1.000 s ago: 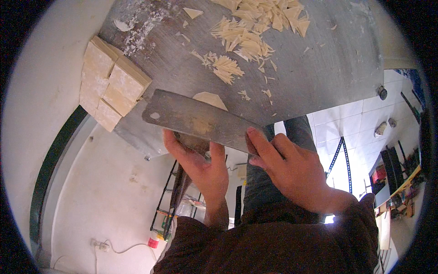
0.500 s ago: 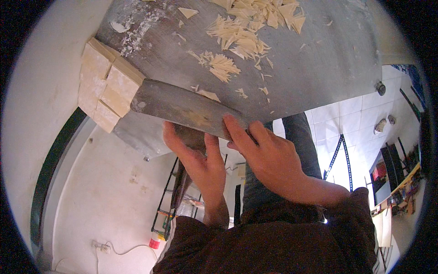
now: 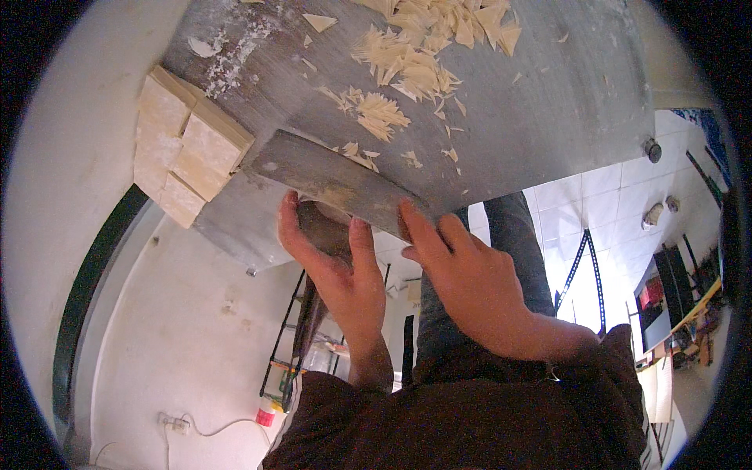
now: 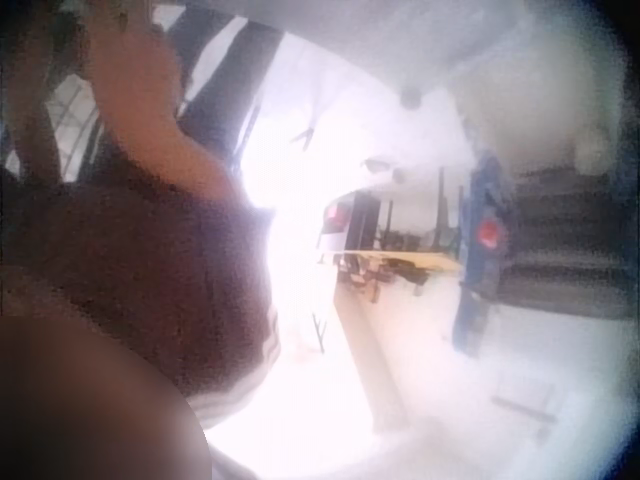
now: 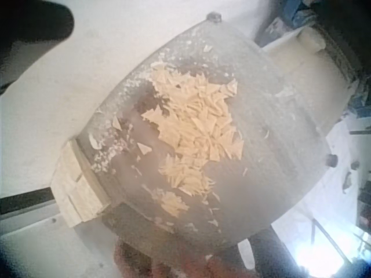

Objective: The person uses a circular metal cutter and a flat scraper to trim square blocks of dough into round discs on a stainless steel table. The person repeatedly scrapes excess dough from the cutter, places the finished discs into a nearby machine hopper, and retrieves new blocks to continue the cycle.

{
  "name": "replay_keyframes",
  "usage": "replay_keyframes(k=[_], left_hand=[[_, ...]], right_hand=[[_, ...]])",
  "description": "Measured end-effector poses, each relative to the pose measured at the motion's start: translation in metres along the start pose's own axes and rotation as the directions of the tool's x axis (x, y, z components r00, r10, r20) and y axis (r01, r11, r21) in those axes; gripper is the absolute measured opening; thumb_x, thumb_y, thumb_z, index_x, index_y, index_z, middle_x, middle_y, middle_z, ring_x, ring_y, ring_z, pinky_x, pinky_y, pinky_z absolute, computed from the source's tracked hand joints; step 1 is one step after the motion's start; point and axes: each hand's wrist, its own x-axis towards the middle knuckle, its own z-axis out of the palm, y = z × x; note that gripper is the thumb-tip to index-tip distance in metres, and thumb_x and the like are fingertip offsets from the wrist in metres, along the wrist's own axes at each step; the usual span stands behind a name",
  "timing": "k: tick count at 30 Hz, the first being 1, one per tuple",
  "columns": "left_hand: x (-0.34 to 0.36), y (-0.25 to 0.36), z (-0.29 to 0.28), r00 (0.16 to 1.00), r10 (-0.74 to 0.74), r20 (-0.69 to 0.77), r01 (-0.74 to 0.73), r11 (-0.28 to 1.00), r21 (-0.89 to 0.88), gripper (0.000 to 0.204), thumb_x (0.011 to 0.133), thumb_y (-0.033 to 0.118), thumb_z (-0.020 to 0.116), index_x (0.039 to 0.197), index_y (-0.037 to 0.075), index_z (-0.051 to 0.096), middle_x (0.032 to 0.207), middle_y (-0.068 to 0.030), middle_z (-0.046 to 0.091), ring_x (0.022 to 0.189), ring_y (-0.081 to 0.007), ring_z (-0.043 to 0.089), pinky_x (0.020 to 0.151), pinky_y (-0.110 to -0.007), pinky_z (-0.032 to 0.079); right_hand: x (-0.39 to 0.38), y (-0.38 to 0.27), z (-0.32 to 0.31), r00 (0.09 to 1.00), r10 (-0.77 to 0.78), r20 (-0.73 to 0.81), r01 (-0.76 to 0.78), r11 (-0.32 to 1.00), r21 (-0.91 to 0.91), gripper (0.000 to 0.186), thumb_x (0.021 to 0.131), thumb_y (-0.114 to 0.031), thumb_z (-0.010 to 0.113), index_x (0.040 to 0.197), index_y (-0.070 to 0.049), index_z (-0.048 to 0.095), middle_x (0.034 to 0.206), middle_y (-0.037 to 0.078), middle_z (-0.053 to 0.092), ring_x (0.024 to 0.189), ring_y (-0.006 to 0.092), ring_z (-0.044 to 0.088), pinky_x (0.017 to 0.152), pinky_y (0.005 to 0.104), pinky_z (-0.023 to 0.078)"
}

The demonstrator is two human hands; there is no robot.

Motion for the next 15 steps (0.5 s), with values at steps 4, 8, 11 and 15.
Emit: replay_keyframes(k=[4, 8, 11, 15], left_hand=[[0.001, 0.0, 0.001, 1.0, 0.008, 0.004, -0.008, 0.999, 0.039, 0.07, 0.1, 0.016, 0.068, 0.155, -0.004, 0.03, 0.156, -0.0238, 0.035, 0.147, -0.0347, 0.033, 0.122, -0.045, 0.024], [0.001, 0.0, -0.002, 1.0, 0.028, 0.002, -0.028, 0.997, 0.068, 0.067, 0.104, 0.028, 0.064, 0.155, -0.002, 0.032, 0.157, -0.0212, 0.037, 0.145, -0.0338, 0.038, 0.12, -0.044, 0.028], [0.008, -0.007, -0.008, 0.999, -0.027, -0.025, 0.025, 0.997, -0.074, 0.068, 0.107, 0.045, 0.052, 0.154, -0.001, 0.034, 0.155, -0.0201, 0.041, 0.141, -0.0333, 0.044, 0.119, -0.044, 0.033], [0.015, -0.028, -0.011, 0.975, -0.218, 0.026, 0.212, 0.904, -0.37, 0.075, 0.108, 0.06, 0.039, 0.153, 0.0, 0.037, 0.152, -0.0194, 0.046, 0.138, -0.0317, 0.049, 0.117, -0.045, 0.038]], right_hand=[[0.007, 0.0, -0.006, 1.0, 0.02, -0.012, -0.021, 0.999, -0.046, 0.044, 0.1, -0.031, 0.063, 0.138, -0.011, 0.055, 0.094, 0.009, 0.059, 0.072, 0.0278, 0.072, 0.054, 0.038, 0.059], [0.026, 0.003, -0.009, 0.998, 0.002, -0.068, -0.004, 1.0, -0.019, 0.04, 0.101, -0.03, 0.064, 0.134, -0.009, 0.055, 0.098, 0.012, 0.064, 0.076, 0.0332, 0.073, 0.057, 0.0419, 0.059], [0.038, 0.022, -0.026, 0.991, 0.069, -0.117, -0.067, 0.998, 0.017, 0.038, 0.102, -0.03, 0.063, 0.132, -0.007, 0.055, 0.101, 0.014, 0.069, 0.082, 0.0373, 0.073, 0.065, 0.0461, 0.058], [0.057, 0.052, -0.041, 0.947, 0.065, -0.314, -0.072, 0.997, -0.011, 0.036, 0.102, -0.028, 0.064, 0.129, -0.006, 0.055, 0.101, 0.015, 0.073, 0.089, 0.0388, 0.072, 0.076, 0.0474, 0.056]])
